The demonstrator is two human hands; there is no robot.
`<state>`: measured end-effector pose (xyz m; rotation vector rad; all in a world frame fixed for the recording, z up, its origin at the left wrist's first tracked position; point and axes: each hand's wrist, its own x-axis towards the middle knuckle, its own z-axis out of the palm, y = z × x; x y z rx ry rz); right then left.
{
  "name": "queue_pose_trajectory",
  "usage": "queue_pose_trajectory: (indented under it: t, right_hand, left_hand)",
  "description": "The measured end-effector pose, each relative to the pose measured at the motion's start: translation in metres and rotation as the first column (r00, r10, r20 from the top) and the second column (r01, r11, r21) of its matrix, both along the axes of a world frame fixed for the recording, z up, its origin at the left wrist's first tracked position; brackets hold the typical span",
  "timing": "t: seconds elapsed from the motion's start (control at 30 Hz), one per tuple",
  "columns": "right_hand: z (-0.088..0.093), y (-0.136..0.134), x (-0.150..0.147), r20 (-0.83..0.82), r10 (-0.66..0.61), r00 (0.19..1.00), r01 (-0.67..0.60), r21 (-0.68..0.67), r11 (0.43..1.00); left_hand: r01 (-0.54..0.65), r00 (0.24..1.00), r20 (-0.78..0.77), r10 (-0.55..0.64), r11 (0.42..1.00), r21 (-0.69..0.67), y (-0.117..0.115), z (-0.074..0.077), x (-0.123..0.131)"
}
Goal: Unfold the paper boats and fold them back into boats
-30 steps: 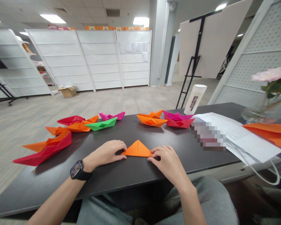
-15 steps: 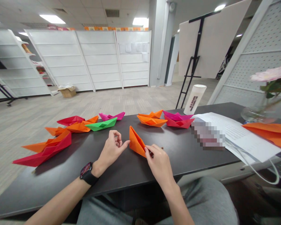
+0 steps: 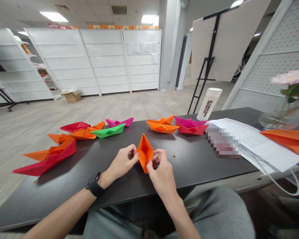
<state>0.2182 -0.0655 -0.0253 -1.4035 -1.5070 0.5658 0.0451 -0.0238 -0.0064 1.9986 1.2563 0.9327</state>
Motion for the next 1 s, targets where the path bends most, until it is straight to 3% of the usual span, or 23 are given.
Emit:
queue_pose_trajectory:
  t: [0.13,0.3,0.37,0.53,0.77,1.0]
  right_hand:
    - [-0.002,0.004,0.007,0.045,-0.095,0.994,0.093,0.039,0.995]
    - [0.002,-0.002,0.001,-0.124,0.153,0.98,-0.149,0.044,0.988]
    - [0.003,-0.004,-0.003,-0.142,0.186,0.972,-0.181,0.05,0.982]
    - [0.002,0.0,-0.002,-0.106,0.062,0.992,-0.059,0.036,0.998]
    - [0.005,-0.004,-0.005,-0.132,0.151,0.98,-0.145,0.055,0.988]
    - [-0.002,0.0,-0.001,-0.103,0.08,0.991,-0.076,0.046,0.996]
  left_hand:
    - [-0.016,0.998,-0.061,0.023,0.993,0.119,-0.002,-0.001,0.0]
    - [0.044,0.998,-0.054,-0.041,0.997,0.061,-0.003,-0.002,0.001]
    - [0.036,0.998,-0.053,-0.033,0.998,0.061,-0.003,-0.003,0.001]
    - [0.065,0.997,-0.035,-0.062,0.996,0.065,-0.006,-0.001,0.002]
    - [0.11,0.993,-0.05,-0.107,0.991,0.076,-0.005,-0.003,0.0]
    - [0.119,0.992,-0.052,-0.113,0.985,0.128,-0.008,0.0,0.001]
